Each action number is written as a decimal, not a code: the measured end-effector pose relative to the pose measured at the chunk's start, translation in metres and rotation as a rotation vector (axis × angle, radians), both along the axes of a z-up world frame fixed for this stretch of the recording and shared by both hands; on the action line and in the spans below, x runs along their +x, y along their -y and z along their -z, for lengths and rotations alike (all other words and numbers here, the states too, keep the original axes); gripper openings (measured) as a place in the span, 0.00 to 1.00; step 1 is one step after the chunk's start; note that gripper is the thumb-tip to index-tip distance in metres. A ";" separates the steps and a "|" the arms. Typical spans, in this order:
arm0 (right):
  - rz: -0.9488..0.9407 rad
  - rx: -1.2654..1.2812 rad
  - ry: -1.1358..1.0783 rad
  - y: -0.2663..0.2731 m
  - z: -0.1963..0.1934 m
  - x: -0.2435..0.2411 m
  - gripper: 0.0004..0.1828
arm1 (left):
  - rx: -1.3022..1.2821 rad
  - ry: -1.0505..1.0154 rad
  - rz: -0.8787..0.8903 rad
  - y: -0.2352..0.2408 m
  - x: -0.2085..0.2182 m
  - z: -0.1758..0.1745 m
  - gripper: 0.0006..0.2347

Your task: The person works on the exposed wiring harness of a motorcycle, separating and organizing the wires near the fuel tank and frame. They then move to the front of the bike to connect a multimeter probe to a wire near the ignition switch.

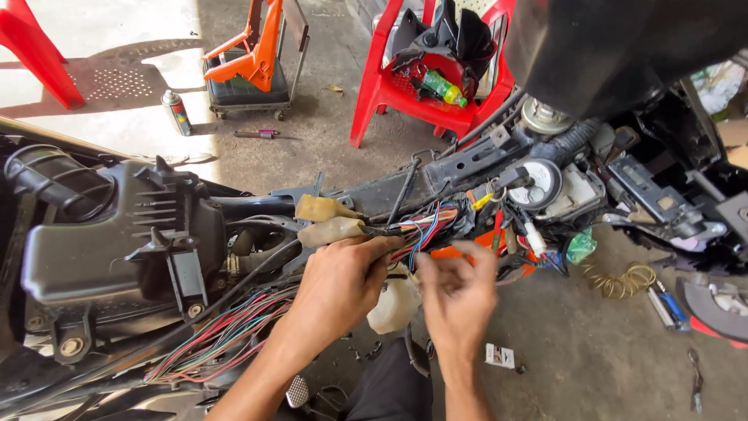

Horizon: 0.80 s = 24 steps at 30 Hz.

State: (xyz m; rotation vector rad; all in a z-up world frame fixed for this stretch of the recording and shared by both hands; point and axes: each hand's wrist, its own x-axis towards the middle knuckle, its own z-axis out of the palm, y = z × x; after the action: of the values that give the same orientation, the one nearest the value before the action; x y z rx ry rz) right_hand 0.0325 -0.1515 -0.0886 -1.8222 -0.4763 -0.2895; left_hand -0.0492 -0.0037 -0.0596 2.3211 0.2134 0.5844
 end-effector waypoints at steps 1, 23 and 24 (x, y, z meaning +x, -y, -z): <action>0.007 0.003 -0.008 -0.005 -0.007 -0.005 0.25 | 0.003 -0.008 0.007 0.003 0.002 0.005 0.16; -0.046 -0.295 0.234 0.007 -0.027 -0.002 0.08 | 0.492 0.181 -0.345 0.023 0.013 0.047 0.06; -0.052 -0.309 0.259 0.007 -0.025 0.000 0.10 | 0.509 0.167 -0.363 0.023 0.012 0.046 0.06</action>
State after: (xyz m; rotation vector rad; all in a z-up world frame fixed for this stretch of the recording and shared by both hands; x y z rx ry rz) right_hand 0.0323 -0.1582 -0.0637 -2.0780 -0.7831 -0.4386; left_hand -0.0373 -0.0263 -0.1054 2.7191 0.4563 1.1159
